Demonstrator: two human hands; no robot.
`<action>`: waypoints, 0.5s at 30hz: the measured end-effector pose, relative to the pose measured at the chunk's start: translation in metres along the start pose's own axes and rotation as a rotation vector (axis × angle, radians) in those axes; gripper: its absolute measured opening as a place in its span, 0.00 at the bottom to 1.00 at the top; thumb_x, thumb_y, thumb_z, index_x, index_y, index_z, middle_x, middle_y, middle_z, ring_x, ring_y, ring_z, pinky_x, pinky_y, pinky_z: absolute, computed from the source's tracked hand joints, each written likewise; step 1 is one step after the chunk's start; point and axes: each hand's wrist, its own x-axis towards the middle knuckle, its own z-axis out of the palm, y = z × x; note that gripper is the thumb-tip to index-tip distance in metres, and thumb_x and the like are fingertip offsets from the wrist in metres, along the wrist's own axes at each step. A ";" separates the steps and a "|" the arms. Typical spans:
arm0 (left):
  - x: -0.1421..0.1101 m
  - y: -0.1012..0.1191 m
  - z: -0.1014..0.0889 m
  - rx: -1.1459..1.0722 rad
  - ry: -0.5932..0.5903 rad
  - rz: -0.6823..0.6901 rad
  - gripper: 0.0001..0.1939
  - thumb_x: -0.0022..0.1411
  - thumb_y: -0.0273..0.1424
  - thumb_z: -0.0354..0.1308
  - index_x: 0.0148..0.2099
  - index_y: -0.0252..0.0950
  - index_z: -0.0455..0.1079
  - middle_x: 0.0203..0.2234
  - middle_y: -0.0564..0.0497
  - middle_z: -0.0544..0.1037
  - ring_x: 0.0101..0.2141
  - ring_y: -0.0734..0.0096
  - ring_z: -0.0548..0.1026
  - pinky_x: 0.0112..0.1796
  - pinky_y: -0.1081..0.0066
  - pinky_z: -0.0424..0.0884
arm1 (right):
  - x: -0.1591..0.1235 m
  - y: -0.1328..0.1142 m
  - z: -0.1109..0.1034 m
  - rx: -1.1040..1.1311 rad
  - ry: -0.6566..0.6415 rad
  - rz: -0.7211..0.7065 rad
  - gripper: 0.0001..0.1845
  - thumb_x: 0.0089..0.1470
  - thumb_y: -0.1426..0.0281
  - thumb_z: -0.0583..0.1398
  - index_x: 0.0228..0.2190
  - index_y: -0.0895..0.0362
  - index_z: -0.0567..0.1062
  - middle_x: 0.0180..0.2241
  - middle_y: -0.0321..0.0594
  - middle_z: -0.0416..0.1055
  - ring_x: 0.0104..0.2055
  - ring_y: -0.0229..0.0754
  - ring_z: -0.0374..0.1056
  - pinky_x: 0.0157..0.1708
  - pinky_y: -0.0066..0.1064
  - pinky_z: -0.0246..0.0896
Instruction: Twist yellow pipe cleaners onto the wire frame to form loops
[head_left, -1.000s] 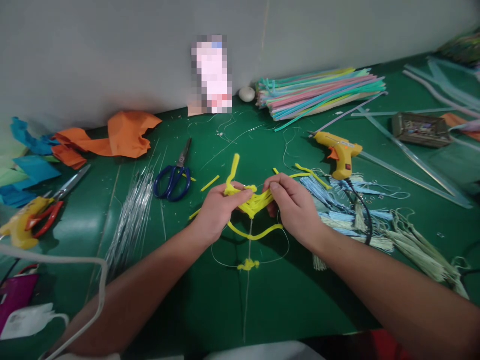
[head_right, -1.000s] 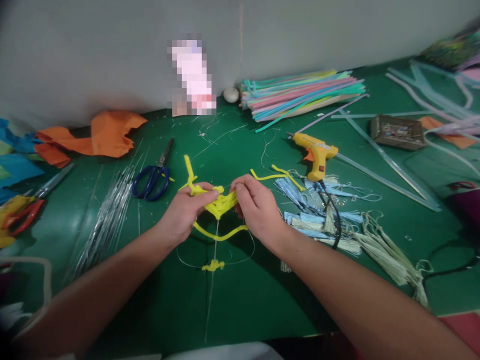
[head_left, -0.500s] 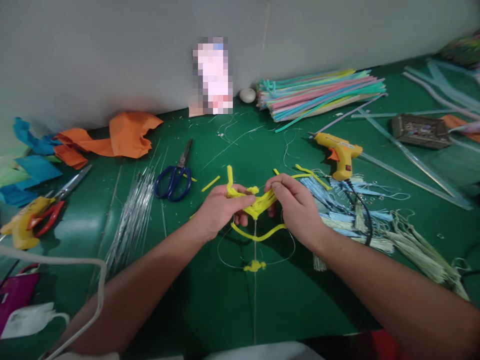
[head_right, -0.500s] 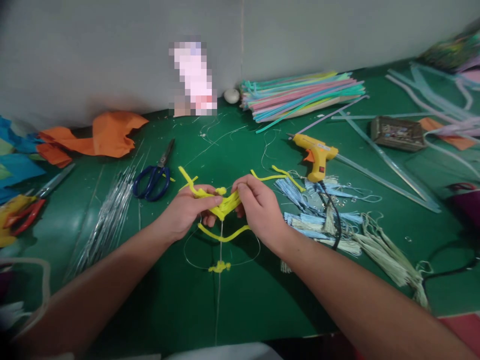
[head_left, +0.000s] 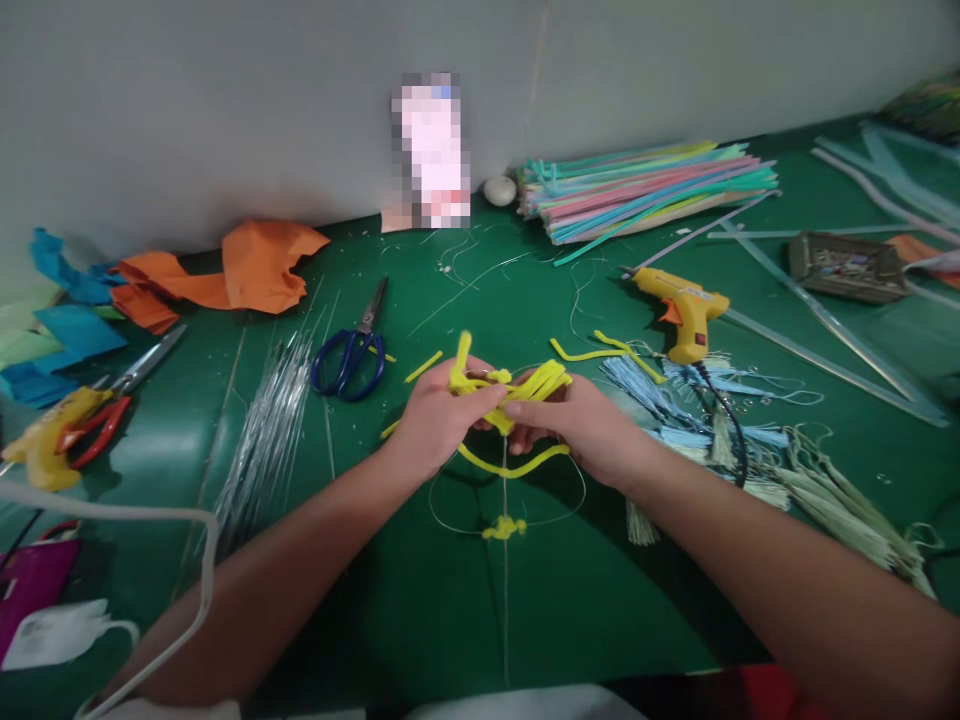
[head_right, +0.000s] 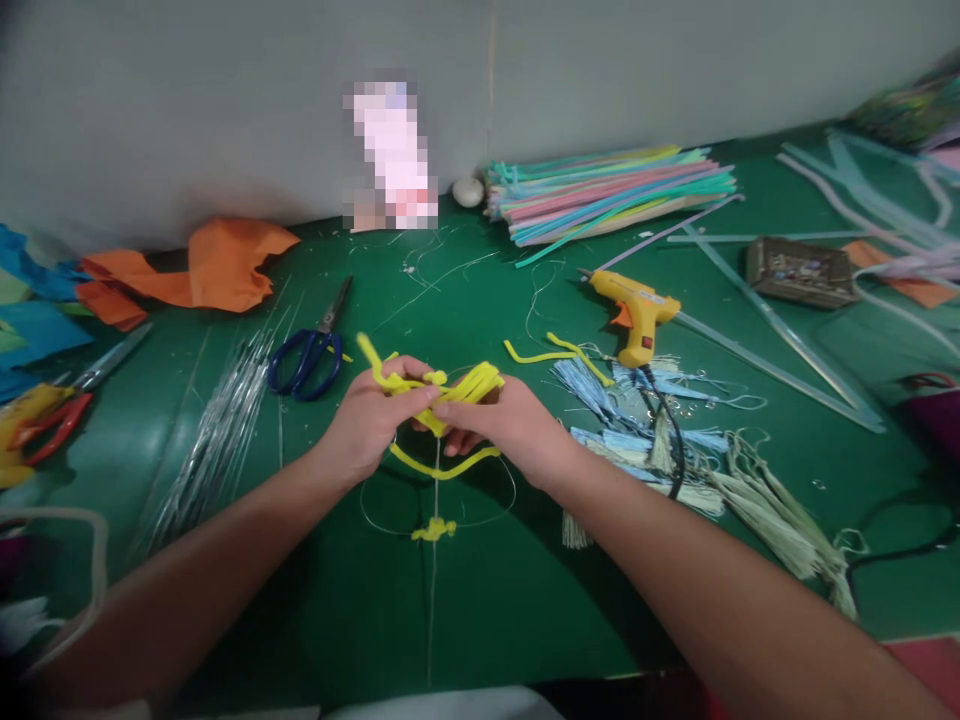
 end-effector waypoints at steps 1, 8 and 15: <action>0.000 0.000 0.001 -0.004 0.007 0.005 0.14 0.47 0.34 0.67 0.33 0.35 0.68 0.23 0.57 0.71 0.22 0.79 0.70 0.25 0.75 0.68 | 0.000 0.001 0.000 -0.024 -0.012 -0.002 0.16 0.44 0.60 0.72 0.29 0.59 0.79 0.23 0.38 0.76 0.23 0.38 0.72 0.28 0.31 0.68; 0.000 0.001 0.001 -0.030 0.045 -0.003 0.13 0.49 0.37 0.65 0.33 0.35 0.68 0.21 0.56 0.71 0.22 0.77 0.69 0.26 0.74 0.66 | 0.002 0.004 0.001 -0.020 0.062 -0.046 0.13 0.46 0.62 0.70 0.27 0.59 0.79 0.21 0.35 0.74 0.20 0.33 0.67 0.26 0.27 0.65; 0.002 -0.001 0.001 0.061 0.064 0.003 0.11 0.47 0.35 0.66 0.29 0.36 0.68 0.20 0.58 0.68 0.22 0.79 0.65 0.26 0.75 0.64 | 0.001 0.007 0.001 -0.026 0.077 -0.051 0.12 0.48 0.62 0.69 0.28 0.59 0.79 0.21 0.35 0.73 0.20 0.34 0.67 0.26 0.29 0.64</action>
